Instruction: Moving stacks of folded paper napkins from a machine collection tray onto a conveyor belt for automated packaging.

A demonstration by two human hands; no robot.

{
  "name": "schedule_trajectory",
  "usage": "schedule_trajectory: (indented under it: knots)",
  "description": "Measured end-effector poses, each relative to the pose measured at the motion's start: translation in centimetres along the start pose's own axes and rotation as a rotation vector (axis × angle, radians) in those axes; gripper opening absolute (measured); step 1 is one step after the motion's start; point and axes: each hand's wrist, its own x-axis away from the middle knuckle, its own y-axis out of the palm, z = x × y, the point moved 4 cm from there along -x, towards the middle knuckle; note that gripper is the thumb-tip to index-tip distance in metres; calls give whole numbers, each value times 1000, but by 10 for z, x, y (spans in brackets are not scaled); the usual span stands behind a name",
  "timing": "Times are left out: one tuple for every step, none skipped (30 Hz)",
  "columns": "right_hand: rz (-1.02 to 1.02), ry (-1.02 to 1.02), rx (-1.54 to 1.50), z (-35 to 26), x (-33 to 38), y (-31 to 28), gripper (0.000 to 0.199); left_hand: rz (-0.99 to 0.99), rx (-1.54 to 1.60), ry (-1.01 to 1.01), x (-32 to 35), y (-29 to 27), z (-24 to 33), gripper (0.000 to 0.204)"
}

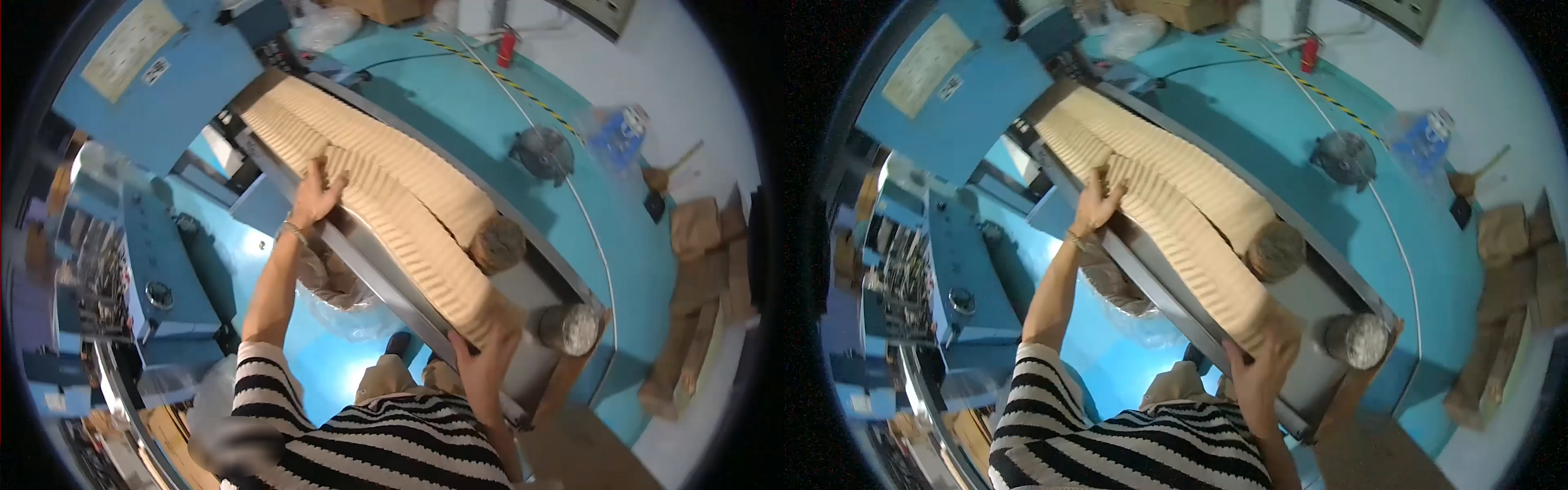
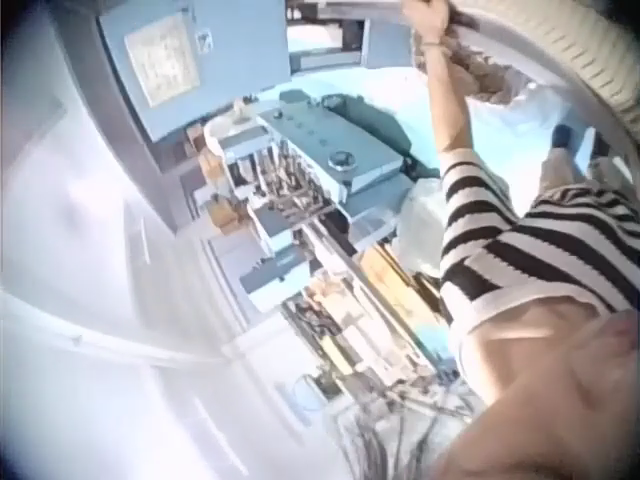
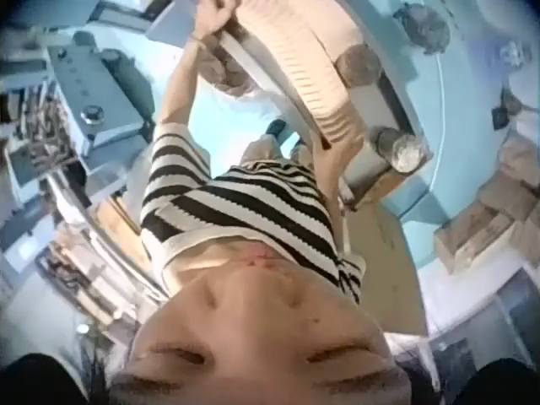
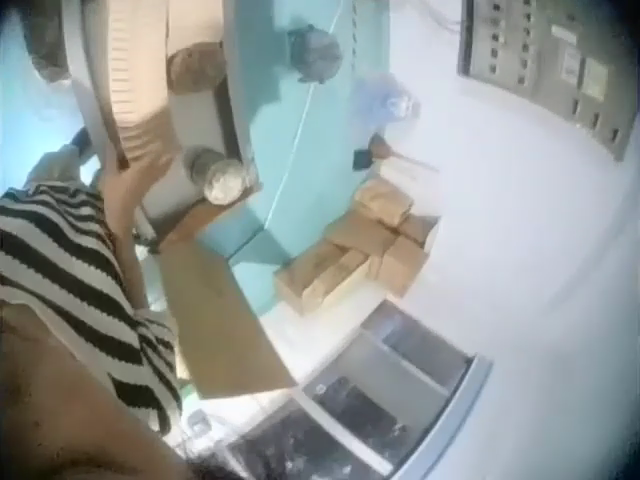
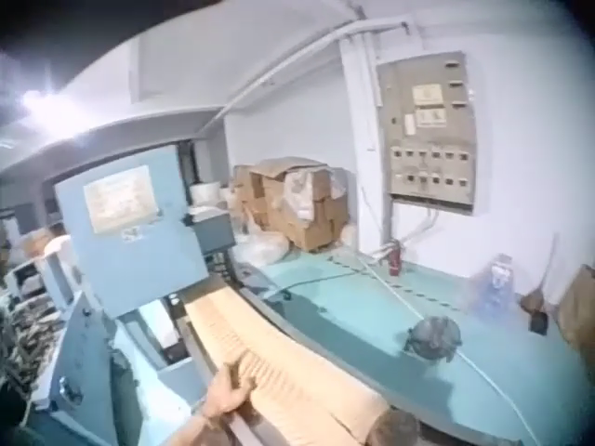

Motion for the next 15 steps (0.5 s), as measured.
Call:
schedule_trajectory:
  knots:
    - [6,-39,10,-3,-15,5,83,-44,39,-15,0,0,18,67]
    - [-55,34,-55,-1,-27,6,80,-114,10,-58,-3,5,23,66]
    - [-125,95,-134,-5,-40,5,77,-171,-34,-112,-8,0,20,64]
    - [-197,113,-170,0,-57,1,79,-174,-120,-16,-18,-5,29,63]
    - [-273,128,-211,12,-73,-3,81,-173,-208,76,-30,-8,32,62]
    - [-289,166,-203,21,-78,-14,81,-310,-279,103,-35,-8,29,63]
    - [-450,213,-354,29,-94,-18,84,-358,-201,151,-53,-3,16,64]
    - [-595,283,-500,38,-105,-22,86,-430,-276,256,-62,6,44,64]
    - [-591,310,-497,44,-115,-29,86,-490,-359,355,-68,4,73,65]
    - [-715,334,-446,46,-124,-28,88,-499,-357,359,-76,9,76,65]
    - [-839,359,-394,46,-124,-29,89,-618,-500,275,-82,18,74,62]
    - [-836,373,-392,45,-122,-36,89,-738,-641,189,-83,29,70,60]
    - [-903,383,-264,47,-118,-43,90,-754,-634,206,-79,35,81,60]
    - [-971,395,-135,53,-111,-47,92,-851,-610,240,-67,40,89,62]
    - [-950,430,-130,67,-97,-56,92,-948,-580,291,-53,43,107,64]
